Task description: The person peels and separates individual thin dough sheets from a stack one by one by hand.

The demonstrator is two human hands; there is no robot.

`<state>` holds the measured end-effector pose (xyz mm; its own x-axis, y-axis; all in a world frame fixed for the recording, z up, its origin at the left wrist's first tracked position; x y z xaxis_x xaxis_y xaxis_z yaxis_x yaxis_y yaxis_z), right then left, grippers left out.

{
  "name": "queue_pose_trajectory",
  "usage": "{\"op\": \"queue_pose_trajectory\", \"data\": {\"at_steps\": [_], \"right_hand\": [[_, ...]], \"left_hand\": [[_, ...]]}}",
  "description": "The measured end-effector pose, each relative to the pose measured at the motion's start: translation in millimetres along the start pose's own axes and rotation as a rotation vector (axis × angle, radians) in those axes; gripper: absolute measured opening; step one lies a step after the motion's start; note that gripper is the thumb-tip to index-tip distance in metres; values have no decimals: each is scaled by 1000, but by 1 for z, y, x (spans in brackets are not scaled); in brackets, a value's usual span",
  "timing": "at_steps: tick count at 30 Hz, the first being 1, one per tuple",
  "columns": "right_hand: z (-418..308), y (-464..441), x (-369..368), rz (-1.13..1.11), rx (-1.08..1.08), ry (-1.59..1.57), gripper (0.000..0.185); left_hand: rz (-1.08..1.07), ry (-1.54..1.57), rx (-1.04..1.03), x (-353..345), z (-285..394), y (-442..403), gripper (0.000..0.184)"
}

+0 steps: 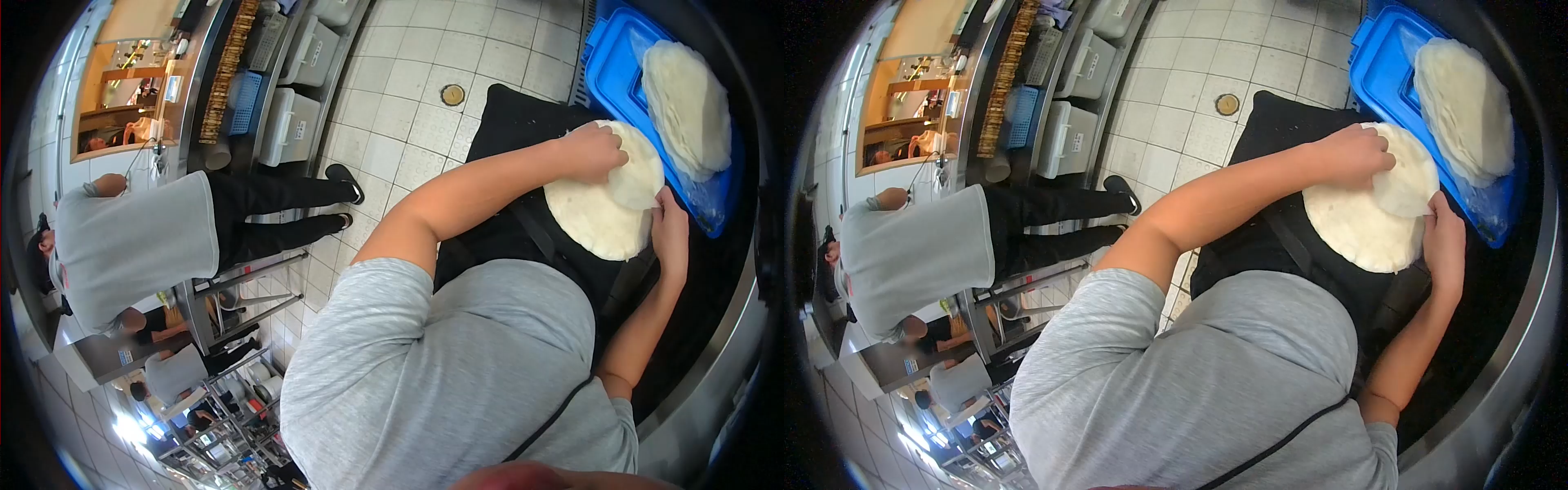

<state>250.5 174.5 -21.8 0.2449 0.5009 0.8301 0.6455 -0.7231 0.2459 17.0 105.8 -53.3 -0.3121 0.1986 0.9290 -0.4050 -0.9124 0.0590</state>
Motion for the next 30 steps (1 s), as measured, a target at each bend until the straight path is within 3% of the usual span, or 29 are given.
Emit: {"op": "queue_pose_trajectory", "data": {"at_steps": [5, 7, 11, 14, 16, 20, 22, 23, 25, 30], "right_hand": [[-25, 6, -1, -131, -180, 111, 17], [-25, 7, -3, -92, -149, 95, 18], [-43, 13, 10, -91, -166, -67, 17], [-31, 13, 3, -82, -99, 62, 19], [-26, 11, 2, -83, -104, 75, 19], [-29, 13, 3, -31, -84, 49, 16], [-30, 15, 4, -32, -89, 57, 16], [-31, 15, 5, -34, -93, 65, 16], [-36, 16, 7, -63, -98, 82, 16], [-41, 21, 5, -77, -125, 71, 22]], "left_hand": [[-82, 1, -8, 13, 21, -2, 53], [-159, 40, -49, 9, 29, -5, 72], [-245, 34, -84, 8, 40, -5, 81], [-175, 110, -103, 0, 49, -6, 87], [-23, 129, -146, 1, 56, -9, 85], [76, 202, -188, -9, 65, -25, 74], [204, 187, -196, -8, 67, -30, 52], [203, 187, -196, -9, 68, -33, 52], [169, 152, -83, -11, 66, -39, 34], [131, 130, -132, -5, 62, -37, 22]]}}
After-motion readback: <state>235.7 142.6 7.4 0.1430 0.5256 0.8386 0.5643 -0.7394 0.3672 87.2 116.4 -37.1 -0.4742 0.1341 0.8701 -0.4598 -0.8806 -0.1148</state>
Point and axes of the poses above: each hand's wrist, its own y-axis away from the middle knuckle, its own x-axis out of the back of the hand, z = x × y, the point moved 4 cm from there along -y, towards the middle knuckle, and after that the axes turned 8 degrees about -z, right-handed, at the moved point
